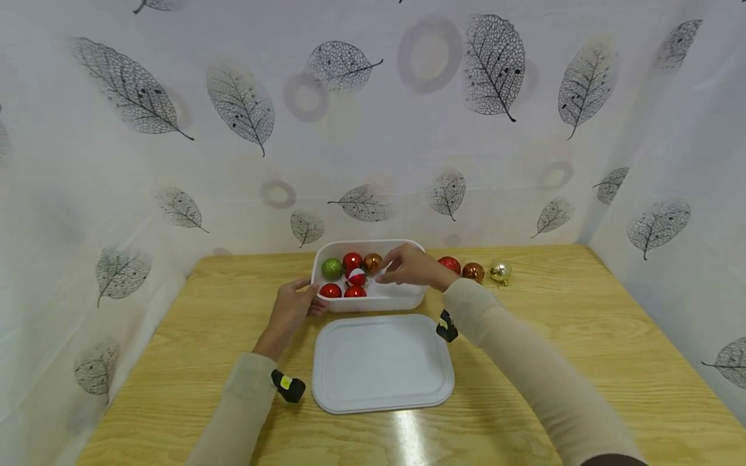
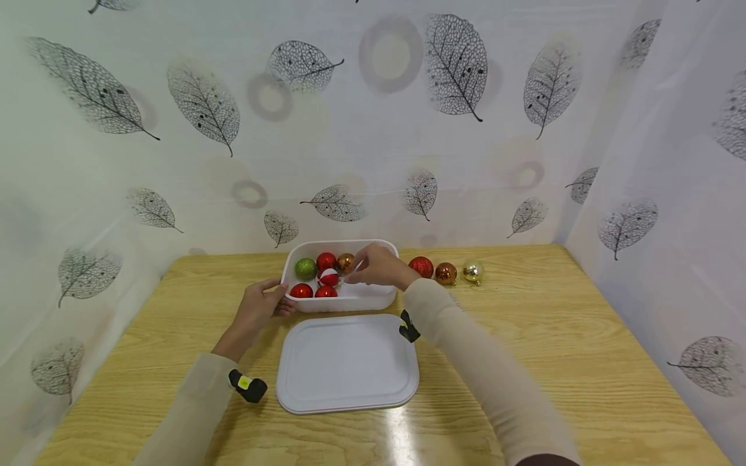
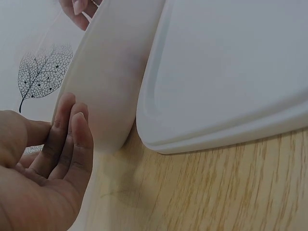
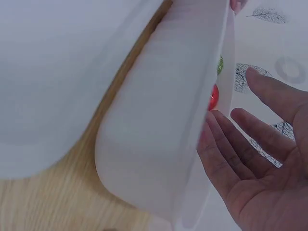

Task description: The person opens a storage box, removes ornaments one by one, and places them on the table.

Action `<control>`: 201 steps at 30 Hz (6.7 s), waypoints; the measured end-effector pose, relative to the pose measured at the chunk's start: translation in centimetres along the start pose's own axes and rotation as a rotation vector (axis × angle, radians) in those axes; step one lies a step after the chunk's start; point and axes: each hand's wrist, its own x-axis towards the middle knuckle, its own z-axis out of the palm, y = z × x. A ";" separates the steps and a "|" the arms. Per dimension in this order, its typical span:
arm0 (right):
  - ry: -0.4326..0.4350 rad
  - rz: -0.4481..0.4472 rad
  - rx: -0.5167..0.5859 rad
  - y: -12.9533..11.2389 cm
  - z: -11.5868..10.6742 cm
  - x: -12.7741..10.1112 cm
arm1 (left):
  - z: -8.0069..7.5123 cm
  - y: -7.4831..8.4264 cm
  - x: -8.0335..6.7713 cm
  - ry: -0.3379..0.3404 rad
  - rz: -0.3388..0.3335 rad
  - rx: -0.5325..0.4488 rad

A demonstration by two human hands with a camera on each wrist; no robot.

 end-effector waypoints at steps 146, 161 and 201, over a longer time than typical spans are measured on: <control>0.166 0.258 0.049 4.3 -9.2 -9.1 | 0.1 0.0 -0.2 0.003 0.009 -0.022; 0.183 0.308 0.071 7.5 -10.0 -12.4 | 0.1 0.1 -0.2 -0.002 0.025 -0.018; 0.201 0.345 0.206 13.0 -6.4 -13.7 | 0.1 0.0 0.0 -0.013 0.017 -0.029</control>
